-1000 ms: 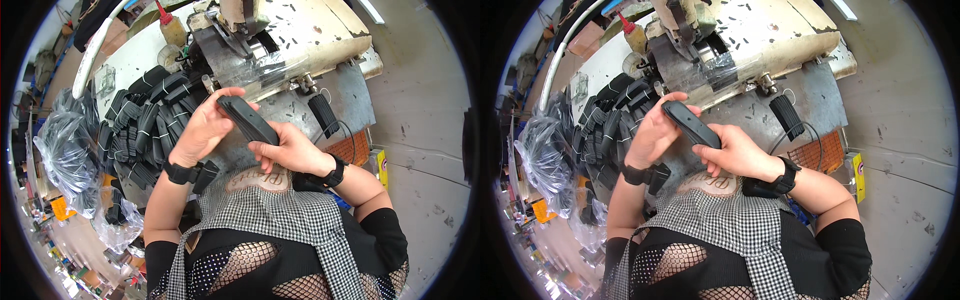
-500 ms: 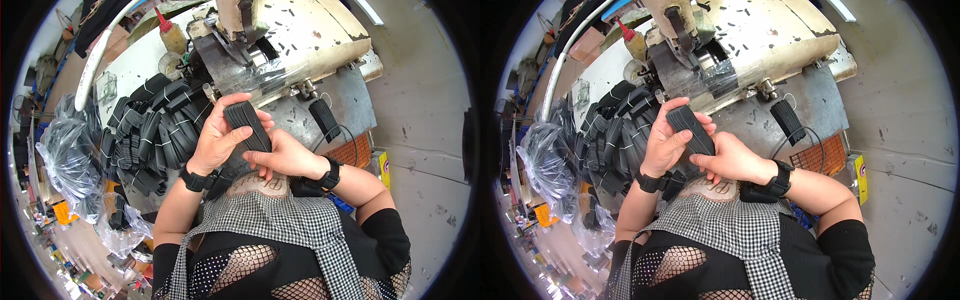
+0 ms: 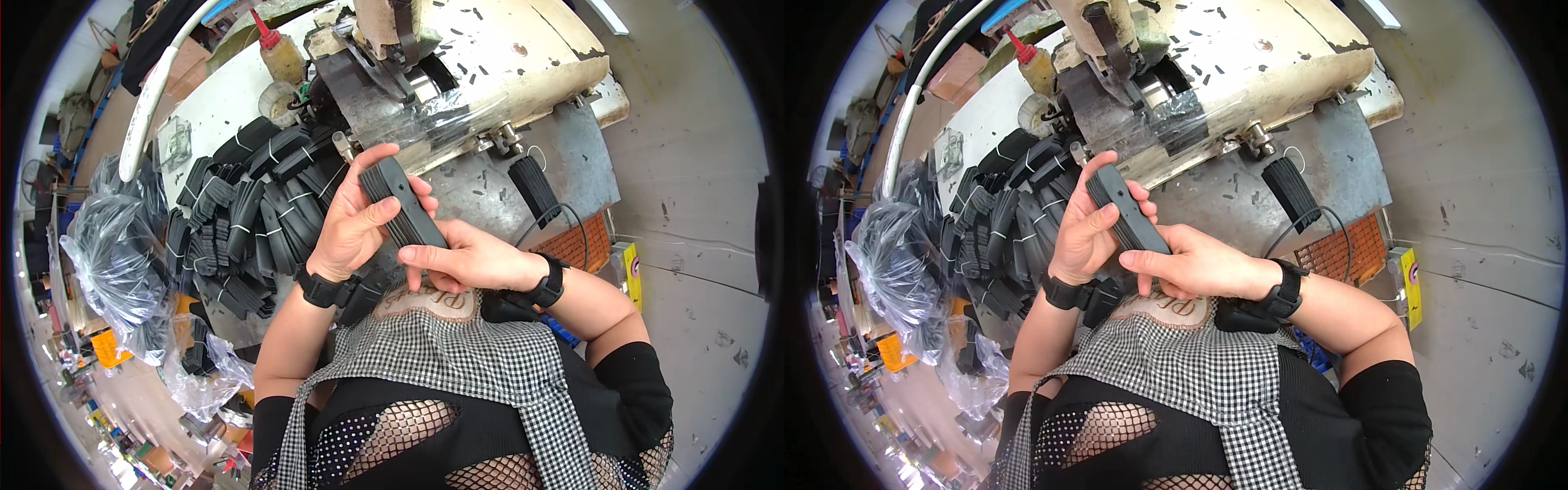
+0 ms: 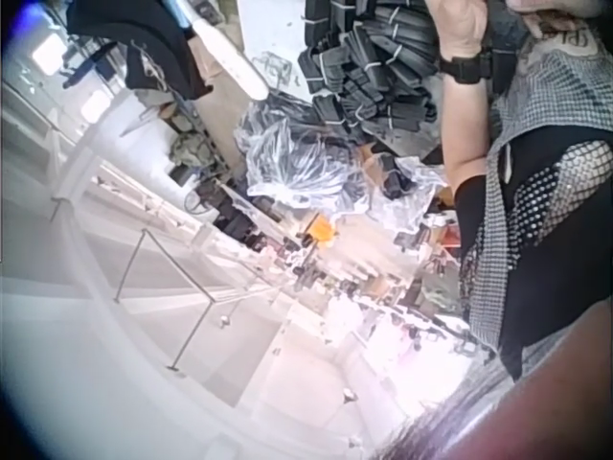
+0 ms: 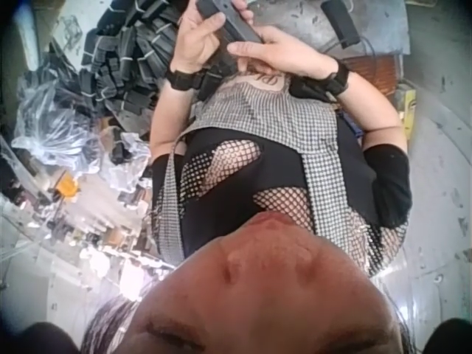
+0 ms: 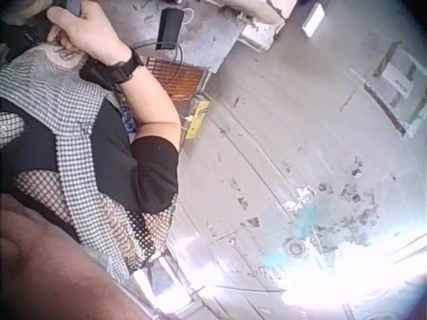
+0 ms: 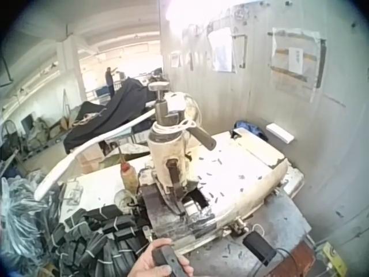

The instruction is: The recorder is inspecting and organizing shoe components at a sewing workstation in a shoe factory.

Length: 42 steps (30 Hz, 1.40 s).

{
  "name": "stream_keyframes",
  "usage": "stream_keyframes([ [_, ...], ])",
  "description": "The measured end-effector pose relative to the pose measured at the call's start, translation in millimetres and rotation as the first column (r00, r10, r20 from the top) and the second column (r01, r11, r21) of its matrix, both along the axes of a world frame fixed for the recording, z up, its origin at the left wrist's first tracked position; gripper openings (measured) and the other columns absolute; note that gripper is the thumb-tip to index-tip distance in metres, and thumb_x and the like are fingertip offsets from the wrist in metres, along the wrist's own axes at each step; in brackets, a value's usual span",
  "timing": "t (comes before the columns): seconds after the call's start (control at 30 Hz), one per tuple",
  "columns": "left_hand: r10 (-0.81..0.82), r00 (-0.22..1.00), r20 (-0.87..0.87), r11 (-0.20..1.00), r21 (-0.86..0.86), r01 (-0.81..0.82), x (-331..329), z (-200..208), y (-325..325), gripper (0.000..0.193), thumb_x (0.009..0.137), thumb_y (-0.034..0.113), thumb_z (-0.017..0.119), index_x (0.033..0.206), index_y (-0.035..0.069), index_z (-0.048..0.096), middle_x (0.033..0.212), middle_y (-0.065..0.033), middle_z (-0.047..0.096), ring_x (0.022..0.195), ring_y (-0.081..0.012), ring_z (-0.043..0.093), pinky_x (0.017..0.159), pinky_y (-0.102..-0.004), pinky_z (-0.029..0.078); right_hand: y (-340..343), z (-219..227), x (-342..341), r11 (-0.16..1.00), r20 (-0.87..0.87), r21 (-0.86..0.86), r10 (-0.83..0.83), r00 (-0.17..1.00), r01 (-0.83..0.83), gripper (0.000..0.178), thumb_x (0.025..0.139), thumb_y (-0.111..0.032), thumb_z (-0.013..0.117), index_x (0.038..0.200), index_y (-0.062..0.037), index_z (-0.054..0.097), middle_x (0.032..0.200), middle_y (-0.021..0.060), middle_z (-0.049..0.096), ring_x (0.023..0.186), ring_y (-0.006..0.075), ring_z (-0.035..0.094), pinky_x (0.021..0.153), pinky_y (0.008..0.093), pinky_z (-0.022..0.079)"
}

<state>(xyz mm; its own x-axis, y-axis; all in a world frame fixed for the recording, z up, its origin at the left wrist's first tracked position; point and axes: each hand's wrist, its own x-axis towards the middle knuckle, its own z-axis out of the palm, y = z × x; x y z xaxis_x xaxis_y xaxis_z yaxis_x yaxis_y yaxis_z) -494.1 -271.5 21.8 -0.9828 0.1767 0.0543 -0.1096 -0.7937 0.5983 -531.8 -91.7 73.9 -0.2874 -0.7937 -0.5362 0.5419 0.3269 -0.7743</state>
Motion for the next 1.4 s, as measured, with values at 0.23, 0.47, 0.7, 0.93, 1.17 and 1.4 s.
stream_keyframes([
  [0.23,0.009,0.998,-0.057,0.901,-0.433,-0.033,3.2,16.7,-0.1,0.051,0.082,0.002,0.065,0.129,0.005,0.045,0.105,-0.0164,0.062,0.099,-0.0288,0.063,0.085,-0.0413,0.053,5.9,-21.1,3.4,0.994,-0.380,0.032,0.111,0.918,-0.106,0.034,0.092,-0.030,0.054,0.079,0.0015,0.058,0.065,0.0099,0.059,0.057,0.0182,0.056,0.055,0.0320,0.045],
  [0.47,-0.070,0.902,-0.427,0.281,-0.876,-0.393,7.7,39.1,7.8,0.041,0.071,0.002,0.072,0.111,0.001,0.063,0.097,-0.0096,0.069,0.090,-0.0156,0.067,0.078,-0.0257,0.051,2.0,-13.8,2.9,0.971,-0.597,0.163,0.240,0.766,-0.177,0.031,0.088,-0.025,0.055,0.082,0.0051,0.059,0.068,0.0197,0.060,0.064,0.0276,0.061,0.060,0.0396,0.047],
  [0.7,0.112,0.977,-0.180,0.554,-0.805,-0.212,13.1,33.3,5.6,0.030,0.077,-0.001,0.068,0.105,-0.002,0.057,0.093,-0.0099,0.067,0.088,-0.0164,0.066,0.076,-0.0287,0.054,4.8,-13.2,4.7,0.971,-0.544,0.129,0.237,0.805,-0.199,0.029,0.089,-0.024,0.055,0.082,0.0040,0.056,0.066,0.0164,0.059,0.058,0.0246,0.058,0.057,0.0384,0.046],
  [0.93,0.123,0.988,-0.090,0.790,-0.593,-0.152,10.5,30.1,-1.2,0.016,0.081,0.008,0.067,0.091,0.001,0.056,0.089,-0.0040,0.063,0.085,-0.0115,0.060,0.079,-0.0265,0.048,10.8,-13.2,6.5,0.988,-0.442,-0.001,0.138,0.886,-0.155,0.027,0.091,-0.024,0.055,0.083,0.0016,0.053,0.059,0.0047,0.050,0.055,0.0135,0.046,0.053,0.0318,0.041],
  [1.17,0.005,0.964,-0.266,0.830,-0.536,-0.152,12.2,32.3,-8.8,0.015,0.088,0.017,0.062,0.085,0.004,0.055,0.087,-0.0065,0.059,0.086,-0.0142,0.056,0.083,-0.0287,0.043,14.8,-12.4,10.5,0.986,-0.317,-0.087,0.109,0.942,-0.144,0.026,0.092,-0.025,0.056,0.084,0.0002,0.054,0.062,-0.0012,0.049,0.057,0.0073,0.044,0.052,0.0267,0.040],
  [1.4,-0.072,0.974,-0.216,0.914,-0.405,-0.023,13.2,32.2,-6.8,0.021,0.092,0.025,0.060,0.090,0.007,0.049,0.089,-0.0096,0.063,0.090,-0.0160,0.059,0.085,-0.0306,0.044,20.8,-5.9,9.3,0.976,-0.071,-0.126,0.170,0.983,-0.178,0.026,0.094,-0.027,0.055,0.082,-0.0035,0.058,0.066,-0.0053,0.050,0.057,0.0025,0.045,0.050,0.0200,0.038],
])
